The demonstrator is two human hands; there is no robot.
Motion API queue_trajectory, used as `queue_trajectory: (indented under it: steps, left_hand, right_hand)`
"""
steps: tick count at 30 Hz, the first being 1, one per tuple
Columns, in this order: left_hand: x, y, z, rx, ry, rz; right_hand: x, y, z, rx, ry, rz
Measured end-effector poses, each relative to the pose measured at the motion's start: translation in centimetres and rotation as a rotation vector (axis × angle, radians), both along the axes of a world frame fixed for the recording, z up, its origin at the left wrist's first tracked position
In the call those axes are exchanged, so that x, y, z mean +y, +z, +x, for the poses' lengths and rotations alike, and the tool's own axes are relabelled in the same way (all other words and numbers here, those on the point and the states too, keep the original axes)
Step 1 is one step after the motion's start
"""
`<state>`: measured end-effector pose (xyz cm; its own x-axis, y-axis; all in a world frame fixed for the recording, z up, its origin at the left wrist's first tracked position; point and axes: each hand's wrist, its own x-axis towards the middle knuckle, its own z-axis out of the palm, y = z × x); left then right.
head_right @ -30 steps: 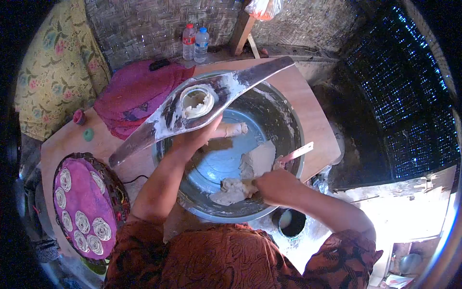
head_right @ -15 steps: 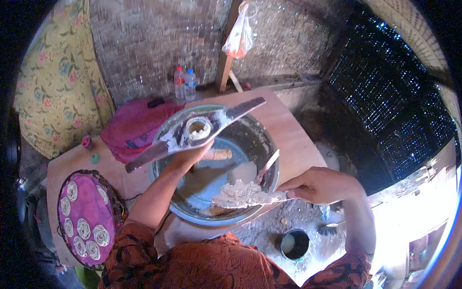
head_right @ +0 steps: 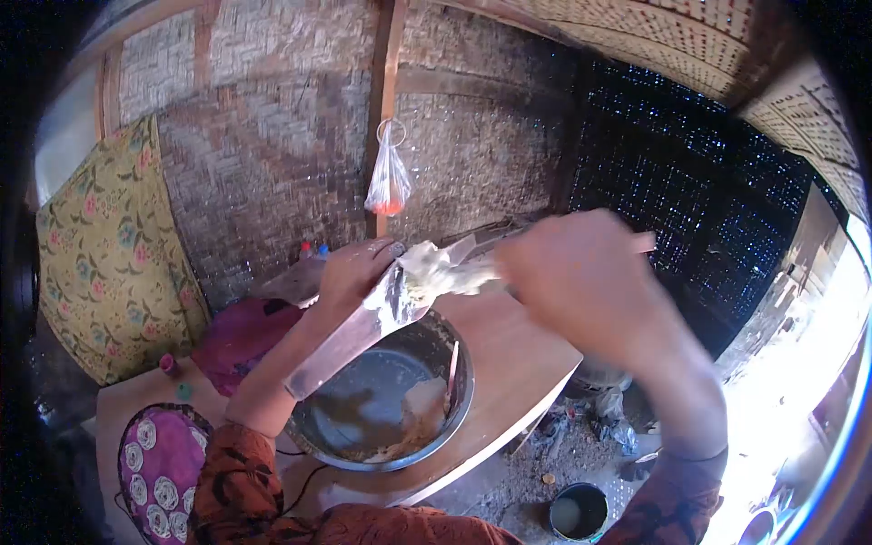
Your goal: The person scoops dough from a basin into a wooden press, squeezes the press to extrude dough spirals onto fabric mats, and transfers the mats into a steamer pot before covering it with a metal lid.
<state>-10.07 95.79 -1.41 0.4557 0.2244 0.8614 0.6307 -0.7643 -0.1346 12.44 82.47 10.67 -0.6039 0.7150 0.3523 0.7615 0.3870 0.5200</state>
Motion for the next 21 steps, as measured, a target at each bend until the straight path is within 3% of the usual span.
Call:
queue_trajectory:
  steps: [3, 5, 8, 9, 10, 12, 15, 18, 21]
  left_hand:
    - [-1.7, 1.0, 0.7, 0.021, -0.026, -0.493]
    - [-1.7, 0.0, -0.4, 0.101, -0.024, -0.372]
    - [-0.9, -1.6, -1.9, 0.185, 0.057, -0.214]
    - [-0.4, -2.1, -2.5, 0.208, 0.111, -0.136]
    - [0.8, -3.1, -3.4, 0.056, 0.028, -0.182]
    - [0.7, -2.9, -4.8, -0.046, 0.152, -0.265]
    - [-0.5, -2.4, -4.4, 0.032, 0.248, -0.297]
    - [-3.3, -1.0, -2.1, -0.011, 0.079, -0.234]
    - [-4.3, -1.2, -1.8, -0.013, 0.030, -0.358]
  right_hand:
    - [0.2, -5.4, -2.3, -0.062, 0.041, 0.136]
    - [0.0, -8.2, -2.6, -0.211, 0.106, 0.418]
    - [-0.4, -9.2, -0.8, -0.223, 0.213, 0.389]
    - [-1.0, -8.6, -0.4, -0.096, 0.210, 0.364]
    - [-2.2, -7.5, 0.1, -0.093, 0.219, 0.374]
    - [-4.6, -4.8, 0.6, -0.016, 0.051, 0.305]
    - [-4.2, -3.3, -0.3, -0.013, 0.147, 0.262]
    - [-0.3, -5.5, -2.6, -0.009, 0.266, 0.240]
    - [0.9, -8.1, -3.8, -0.098, 0.217, 0.200]
